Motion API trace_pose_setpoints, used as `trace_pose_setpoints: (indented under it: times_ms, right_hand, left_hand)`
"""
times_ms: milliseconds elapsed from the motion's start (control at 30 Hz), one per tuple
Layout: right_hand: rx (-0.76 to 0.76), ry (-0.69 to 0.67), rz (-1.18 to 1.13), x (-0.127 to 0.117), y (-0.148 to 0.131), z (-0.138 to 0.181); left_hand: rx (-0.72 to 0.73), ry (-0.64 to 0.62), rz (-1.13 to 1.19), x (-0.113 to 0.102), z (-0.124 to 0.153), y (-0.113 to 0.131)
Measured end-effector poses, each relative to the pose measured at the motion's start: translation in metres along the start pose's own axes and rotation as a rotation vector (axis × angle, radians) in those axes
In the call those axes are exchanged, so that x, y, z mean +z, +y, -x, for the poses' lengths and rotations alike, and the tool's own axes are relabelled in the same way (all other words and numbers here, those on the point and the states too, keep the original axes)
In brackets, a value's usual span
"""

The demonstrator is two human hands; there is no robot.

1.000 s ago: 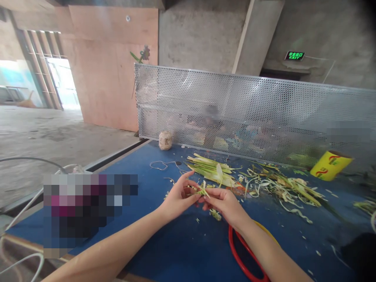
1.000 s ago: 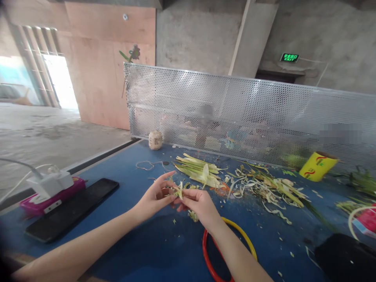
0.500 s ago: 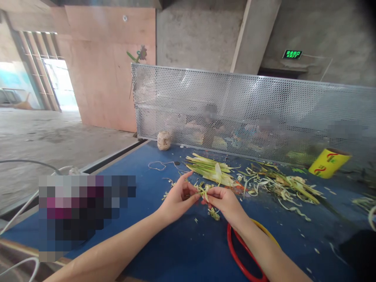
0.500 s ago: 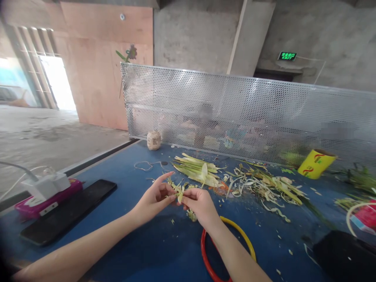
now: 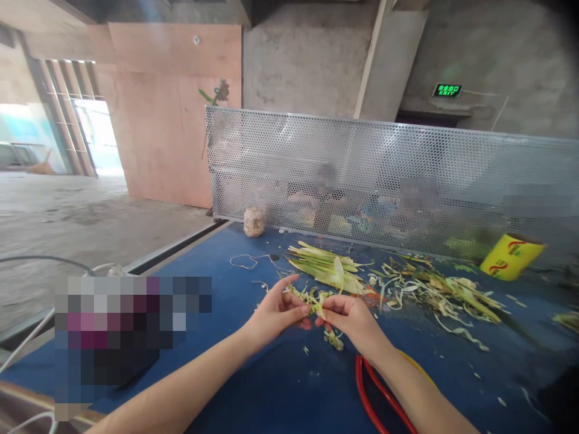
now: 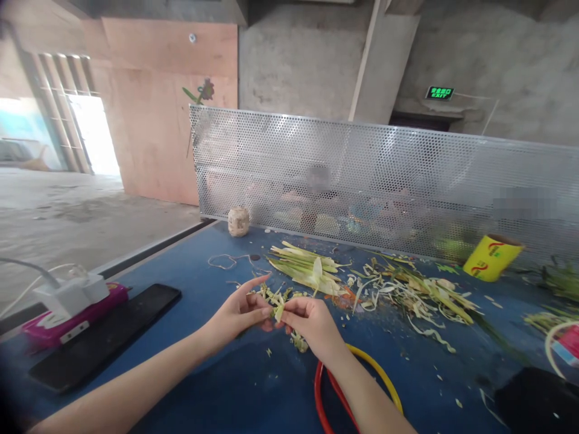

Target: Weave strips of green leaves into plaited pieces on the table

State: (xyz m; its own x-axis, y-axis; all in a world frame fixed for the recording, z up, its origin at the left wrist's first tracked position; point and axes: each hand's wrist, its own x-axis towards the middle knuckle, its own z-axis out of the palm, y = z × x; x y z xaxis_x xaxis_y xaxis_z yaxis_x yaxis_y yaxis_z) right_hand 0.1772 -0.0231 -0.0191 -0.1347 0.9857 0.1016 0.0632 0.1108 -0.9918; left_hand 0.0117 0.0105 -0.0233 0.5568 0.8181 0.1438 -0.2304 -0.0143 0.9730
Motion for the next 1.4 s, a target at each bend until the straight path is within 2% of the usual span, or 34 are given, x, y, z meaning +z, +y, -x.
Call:
trace_pose_setpoints:
  times_ms: [133, 233, 333, 567, 767, 1000, 1167, 1400]
  right_hand:
    - [0.020, -0.044, -0.028, 0.001, 0.004, -0.003]
    - [0.014, -0.037, 0.000, 0.003, 0.005, -0.002]
    - [0.025, -0.022, 0.029, 0.005, 0.003, -0.001]
    - [0.012, -0.033, 0.073, 0.003, 0.001, 0.000]
    - [-0.016, -0.045, 0.067, 0.006, 0.006, 0.000]
    - [-0.062, -0.036, 0.110, 0.010, -0.003, 0.003]
    - [-0.118, -0.027, 0.195, 0.011, -0.007, 0.006]
    - [-0.115, -0.022, 0.160, 0.011, -0.006, 0.008]
  left_hand:
    - [0.253, 0.077, -0.408, 0.002, 0.005, 0.002]
    - [0.395, 0.057, -0.671, 0.003, 0.010, 0.008]
    - [0.409, 0.017, -0.716, 0.003, 0.011, 0.012]
    - [0.414, -0.040, -0.648, 0.003, 0.012, 0.015]
    - [0.435, -0.051, -0.725, 0.001, 0.011, 0.018]
    - [0.293, 0.042, -0.465, 0.006, 0.008, 0.015]
    - [0.169, 0.049, -0.227, 0.008, 0.005, 0.019]
    - [-0.028, 0.080, 0.112, 0.013, 0.002, 0.020]
